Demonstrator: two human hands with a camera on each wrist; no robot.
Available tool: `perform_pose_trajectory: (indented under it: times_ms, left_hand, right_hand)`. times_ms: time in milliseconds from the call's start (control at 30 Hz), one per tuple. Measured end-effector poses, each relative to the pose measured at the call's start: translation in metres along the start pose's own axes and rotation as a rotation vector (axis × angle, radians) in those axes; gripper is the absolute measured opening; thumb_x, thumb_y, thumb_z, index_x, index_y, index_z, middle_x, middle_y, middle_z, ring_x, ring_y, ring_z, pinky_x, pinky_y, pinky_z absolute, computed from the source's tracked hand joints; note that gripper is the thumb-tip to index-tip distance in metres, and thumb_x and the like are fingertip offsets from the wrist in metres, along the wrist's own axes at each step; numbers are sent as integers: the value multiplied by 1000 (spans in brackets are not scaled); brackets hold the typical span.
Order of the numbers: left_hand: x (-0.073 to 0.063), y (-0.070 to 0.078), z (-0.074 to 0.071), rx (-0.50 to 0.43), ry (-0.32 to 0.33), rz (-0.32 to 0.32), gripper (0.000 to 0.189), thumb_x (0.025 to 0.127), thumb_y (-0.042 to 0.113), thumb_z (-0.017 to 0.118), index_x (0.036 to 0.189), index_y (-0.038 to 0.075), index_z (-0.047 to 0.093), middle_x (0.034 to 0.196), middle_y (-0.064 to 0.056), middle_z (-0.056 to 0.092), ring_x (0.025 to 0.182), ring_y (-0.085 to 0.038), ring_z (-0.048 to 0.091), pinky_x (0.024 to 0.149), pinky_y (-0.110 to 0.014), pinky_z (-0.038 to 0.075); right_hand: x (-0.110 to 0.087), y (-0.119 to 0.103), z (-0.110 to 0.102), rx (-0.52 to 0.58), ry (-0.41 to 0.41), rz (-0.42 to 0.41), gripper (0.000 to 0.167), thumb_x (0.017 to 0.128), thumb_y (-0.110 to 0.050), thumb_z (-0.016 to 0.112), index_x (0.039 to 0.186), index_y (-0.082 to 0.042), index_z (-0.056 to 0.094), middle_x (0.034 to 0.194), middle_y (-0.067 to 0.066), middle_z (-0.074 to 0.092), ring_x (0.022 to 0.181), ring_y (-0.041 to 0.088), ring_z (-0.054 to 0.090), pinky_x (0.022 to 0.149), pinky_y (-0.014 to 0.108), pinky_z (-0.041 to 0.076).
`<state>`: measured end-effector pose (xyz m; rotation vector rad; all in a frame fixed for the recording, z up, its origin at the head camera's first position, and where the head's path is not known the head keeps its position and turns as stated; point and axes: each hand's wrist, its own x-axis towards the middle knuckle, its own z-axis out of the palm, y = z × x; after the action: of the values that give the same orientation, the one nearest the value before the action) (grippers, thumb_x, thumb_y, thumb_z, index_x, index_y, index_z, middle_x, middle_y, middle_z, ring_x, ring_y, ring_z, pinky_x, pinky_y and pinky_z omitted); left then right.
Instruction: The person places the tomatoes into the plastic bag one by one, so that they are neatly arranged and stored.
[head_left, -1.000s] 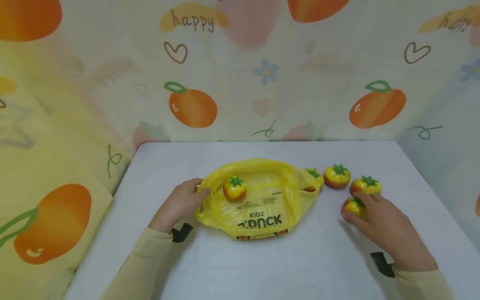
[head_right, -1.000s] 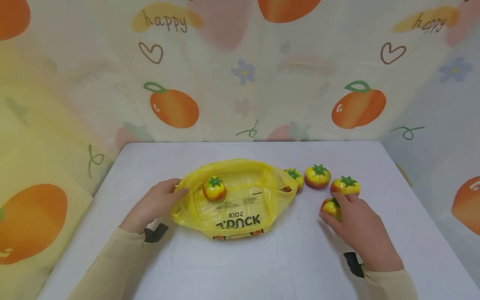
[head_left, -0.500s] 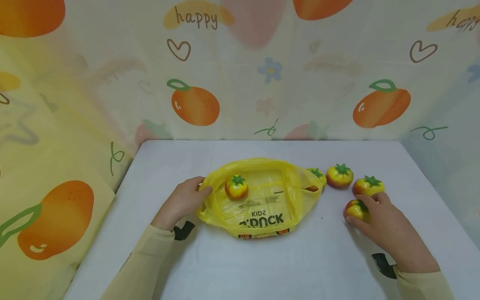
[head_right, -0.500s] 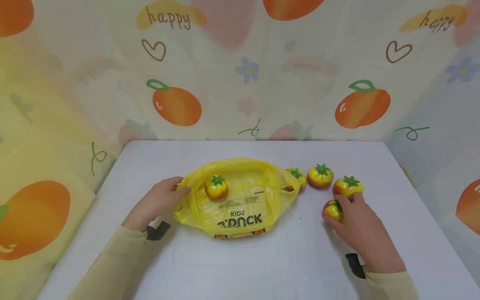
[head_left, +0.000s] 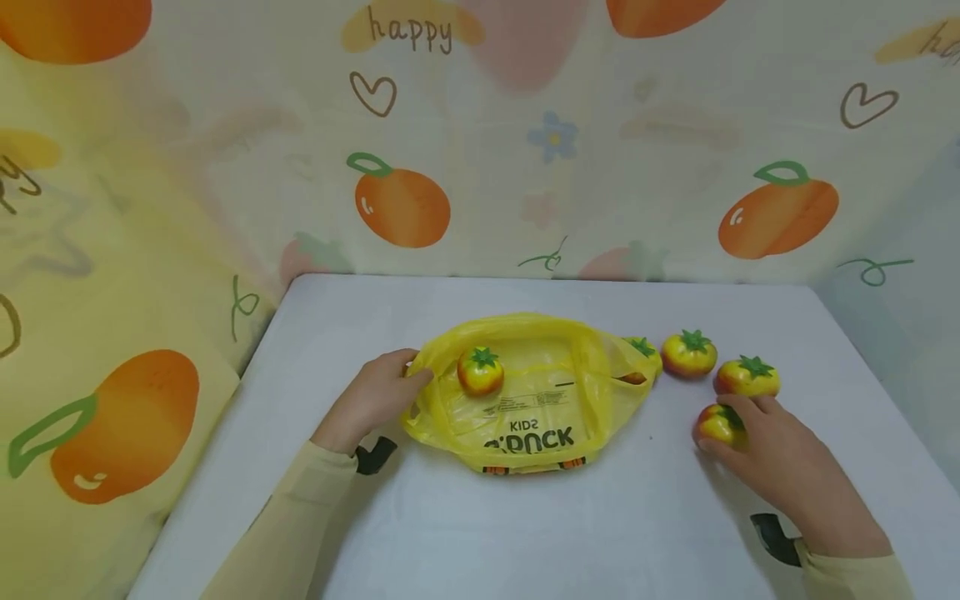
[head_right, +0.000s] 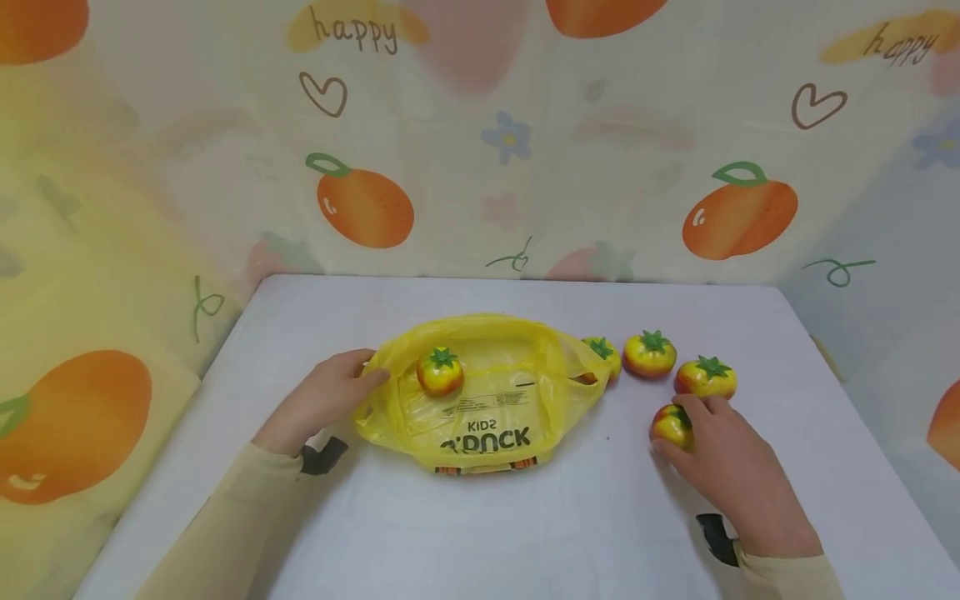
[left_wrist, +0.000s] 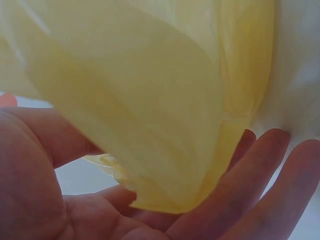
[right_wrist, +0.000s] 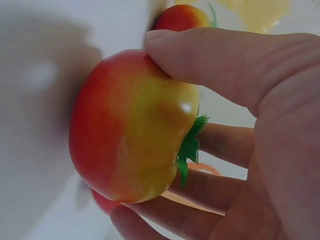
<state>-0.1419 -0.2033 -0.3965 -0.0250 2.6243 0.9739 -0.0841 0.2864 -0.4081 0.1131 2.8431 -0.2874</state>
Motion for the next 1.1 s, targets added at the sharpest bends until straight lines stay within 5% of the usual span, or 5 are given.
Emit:
perform_pose_trajectory:
  times_ms: [233,567,900,1100]
  left_hand:
    - [-1,-1,0,8,8,7,48,110,36,55,149,8,61,141,-12,69,110,-26,64,93,-42,54]
    - [1,0,3,4,5,-9,51,110,36,55,153,9,58,148,-12,66,119,-28,64,105,-49,53]
    - [0,2,5,2,3,-13,50,111,36,55,152,8,58,146,-12,67,118,-28,63,104,-48,53]
    - [0,0,2,8,2,16,45,111,34,54,148,9,61,138,-10,70,109,-25,64,98,-44,54]
  right_hand:
    - [-5,-20,-13,0,125,-113,81,93,-56,81,147,-2,54,143,37,53,114,53,59,95,75,51]
    - [-2,-70,-46,18,252,-284,72,96,-48,80,149,-6,56,141,31,60,123,51,60,99,72,51]
    - [3,-119,-67,84,301,-361,71,96,-49,81,150,-10,57,144,23,61,122,44,60,100,67,53]
    - [7,-138,-71,100,253,-399,69,98,-44,79,153,-10,55,151,20,59,134,44,57,109,68,49]
